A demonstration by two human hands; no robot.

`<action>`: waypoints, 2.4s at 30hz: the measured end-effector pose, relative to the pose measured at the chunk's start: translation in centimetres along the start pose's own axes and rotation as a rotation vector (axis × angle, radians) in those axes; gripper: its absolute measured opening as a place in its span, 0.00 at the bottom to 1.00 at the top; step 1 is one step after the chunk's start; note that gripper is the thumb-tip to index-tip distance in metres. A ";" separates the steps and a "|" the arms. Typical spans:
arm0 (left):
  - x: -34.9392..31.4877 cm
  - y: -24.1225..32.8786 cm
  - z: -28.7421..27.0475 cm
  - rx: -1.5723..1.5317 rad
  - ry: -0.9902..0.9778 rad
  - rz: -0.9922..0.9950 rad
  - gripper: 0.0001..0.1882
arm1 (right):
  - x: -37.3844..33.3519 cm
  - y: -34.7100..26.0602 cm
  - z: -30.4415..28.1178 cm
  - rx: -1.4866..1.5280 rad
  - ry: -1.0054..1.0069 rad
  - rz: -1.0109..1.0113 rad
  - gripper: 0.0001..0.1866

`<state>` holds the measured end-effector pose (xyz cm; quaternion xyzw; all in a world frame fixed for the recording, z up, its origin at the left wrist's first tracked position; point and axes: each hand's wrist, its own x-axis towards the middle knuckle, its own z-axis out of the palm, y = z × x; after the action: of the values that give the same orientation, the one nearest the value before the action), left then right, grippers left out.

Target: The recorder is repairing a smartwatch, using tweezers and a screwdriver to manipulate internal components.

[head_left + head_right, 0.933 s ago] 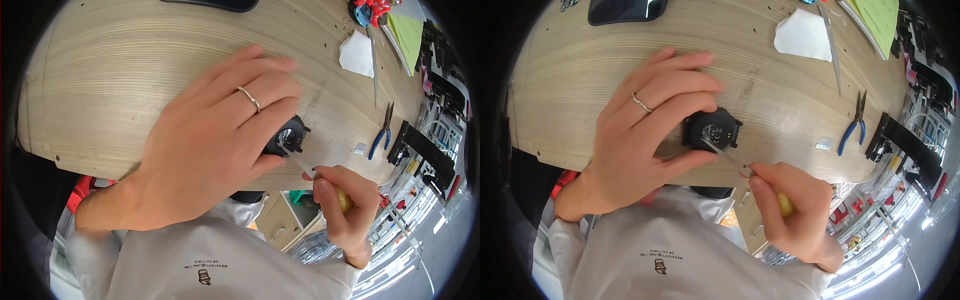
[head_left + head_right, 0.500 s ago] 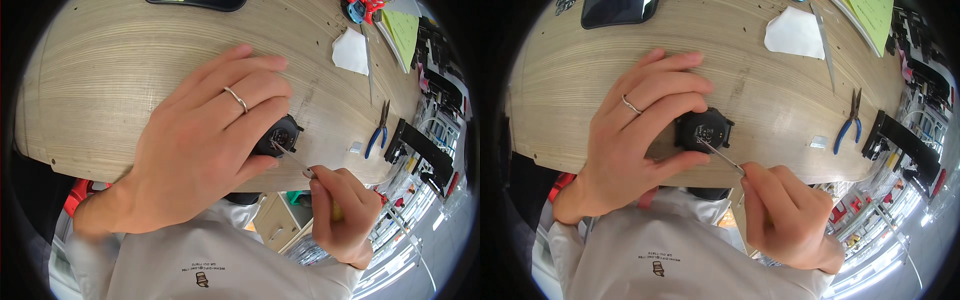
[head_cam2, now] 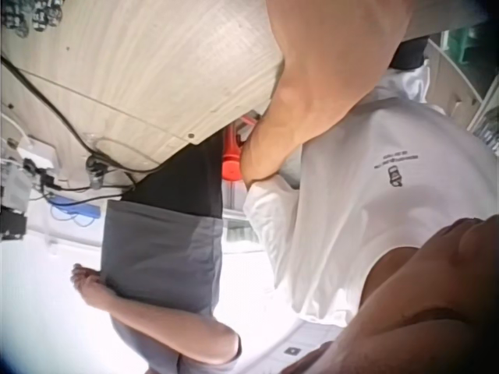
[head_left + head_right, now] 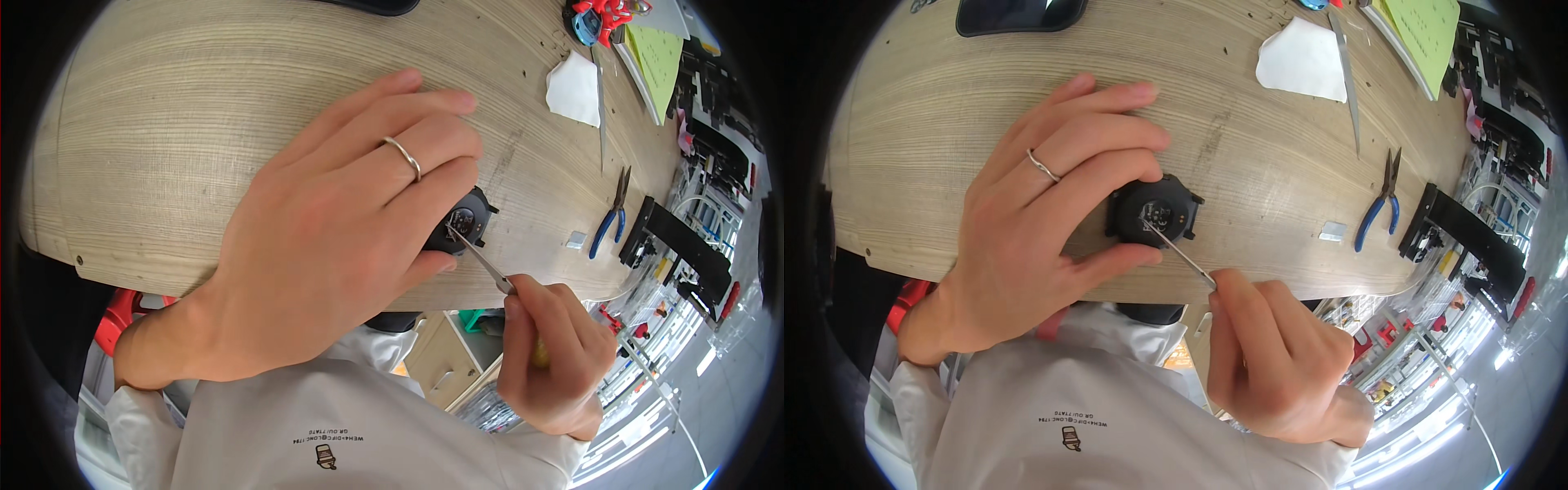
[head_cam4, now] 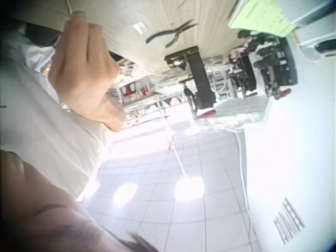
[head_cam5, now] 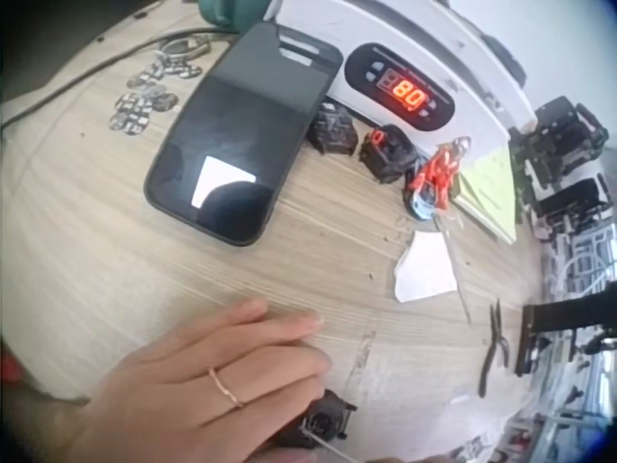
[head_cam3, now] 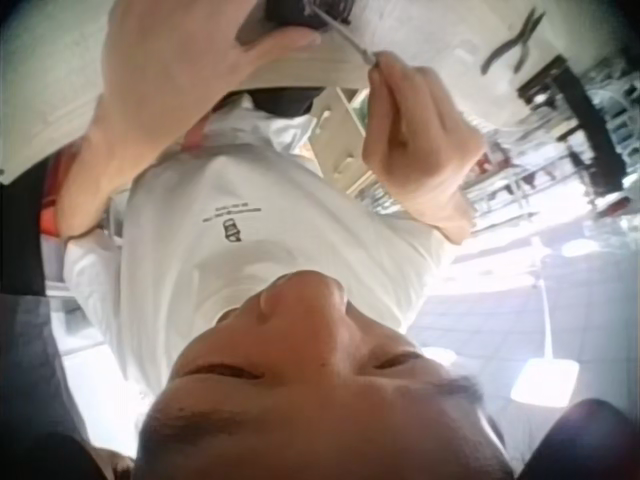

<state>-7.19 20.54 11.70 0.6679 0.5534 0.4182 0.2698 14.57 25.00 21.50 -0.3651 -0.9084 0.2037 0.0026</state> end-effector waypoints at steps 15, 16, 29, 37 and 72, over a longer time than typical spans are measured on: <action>0.1 0.2 0.4 -0.018 0.028 -0.025 0.29 | -0.3 0.4 -0.2 0.270 -0.097 0.258 0.06; 0.1 0.2 0.3 -0.020 0.028 -0.025 0.29 | -0.5 0.7 0.0 0.332 -0.104 0.299 0.06; -0.1 0.0 0.4 0.004 0.020 -0.028 0.27 | -1.4 1.6 2.7 0.833 -0.064 0.609 0.09; 0.1 0.1 0.2 0.004 0.015 -0.014 0.28 | -0.8 1.9 1.9 0.182 0.050 0.093 0.11; -0.1 0.7 0.3 0.017 0.017 -0.026 0.29 | 6.4 -1.9 -5.0 0.731 -0.502 1.166 0.12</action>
<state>-6.58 20.31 12.07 0.6593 0.5677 0.4158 0.2648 9.40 29.87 25.84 -0.7076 -0.4137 0.5394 -0.1927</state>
